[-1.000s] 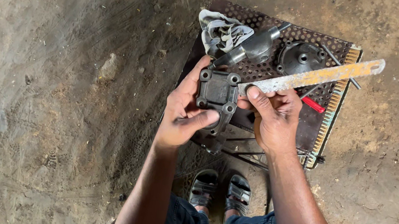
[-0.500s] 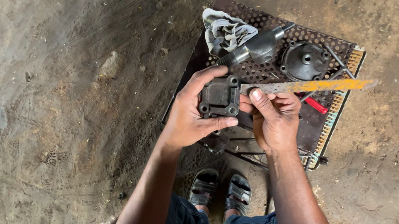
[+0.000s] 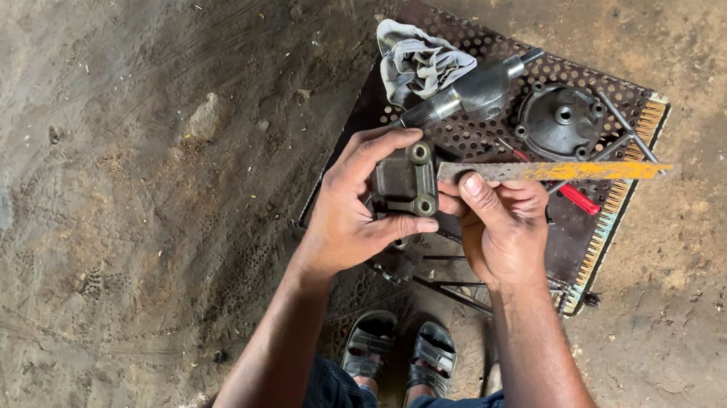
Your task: The person uses a metal file to smooth the edges of a small black mechanical component. They then insert small metal pins into the component's holes and use a hammer to tap them into place.
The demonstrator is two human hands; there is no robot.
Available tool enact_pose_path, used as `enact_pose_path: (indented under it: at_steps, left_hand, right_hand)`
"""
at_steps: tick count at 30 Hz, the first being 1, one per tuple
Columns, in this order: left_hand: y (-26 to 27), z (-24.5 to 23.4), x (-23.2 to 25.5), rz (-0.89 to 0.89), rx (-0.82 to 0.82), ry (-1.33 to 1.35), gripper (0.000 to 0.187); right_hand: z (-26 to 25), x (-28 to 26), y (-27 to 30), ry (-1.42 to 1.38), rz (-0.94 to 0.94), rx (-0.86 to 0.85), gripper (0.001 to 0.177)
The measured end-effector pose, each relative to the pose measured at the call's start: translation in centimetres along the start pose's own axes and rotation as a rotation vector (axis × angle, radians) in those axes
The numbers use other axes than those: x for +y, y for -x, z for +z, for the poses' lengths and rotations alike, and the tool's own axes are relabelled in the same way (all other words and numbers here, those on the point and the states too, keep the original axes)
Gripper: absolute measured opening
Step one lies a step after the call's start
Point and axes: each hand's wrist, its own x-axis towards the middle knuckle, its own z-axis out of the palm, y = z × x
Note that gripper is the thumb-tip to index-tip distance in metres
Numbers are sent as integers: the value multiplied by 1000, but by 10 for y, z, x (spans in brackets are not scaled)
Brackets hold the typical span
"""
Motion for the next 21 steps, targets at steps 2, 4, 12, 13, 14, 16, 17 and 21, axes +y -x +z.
enact_pose_path:
  at_steps: [2, 4, 12, 13, 14, 16, 17, 21]
  left_hand:
    - [0, 2, -1, 2, 12, -12, 82]
    - [1, 2, -1, 15, 22, -32, 83]
    - [-1, 1, 0, 44, 35, -97, 83]
    - [-1, 1, 0, 49, 39, -107, 83]
    - [-1, 1, 0, 53, 41, -116, 82]
    - [-1, 2, 0, 70, 47, -144, 83]
    - [-1, 1, 0, 82, 52, -164, 83]
    - [-1, 1, 0, 99, 63, -202, 82]
  right_hand:
    - [-2, 0, 0, -24, -18, -27, 8]
    - [-2, 0, 0, -30, -22, -36, 9]
    - [3, -4, 0, -31, -37, -60, 8]
    - [4, -5, 0, -25, -32, -58, 9]
    - [4, -5, 1, -18, -28, -54, 10]
    - [5, -6, 1, -12, -22, -47, 11]
    - [5, -6, 1, -12, -21, -44, 11]
    - [6, -5, 2, -28, -42, -50, 13]
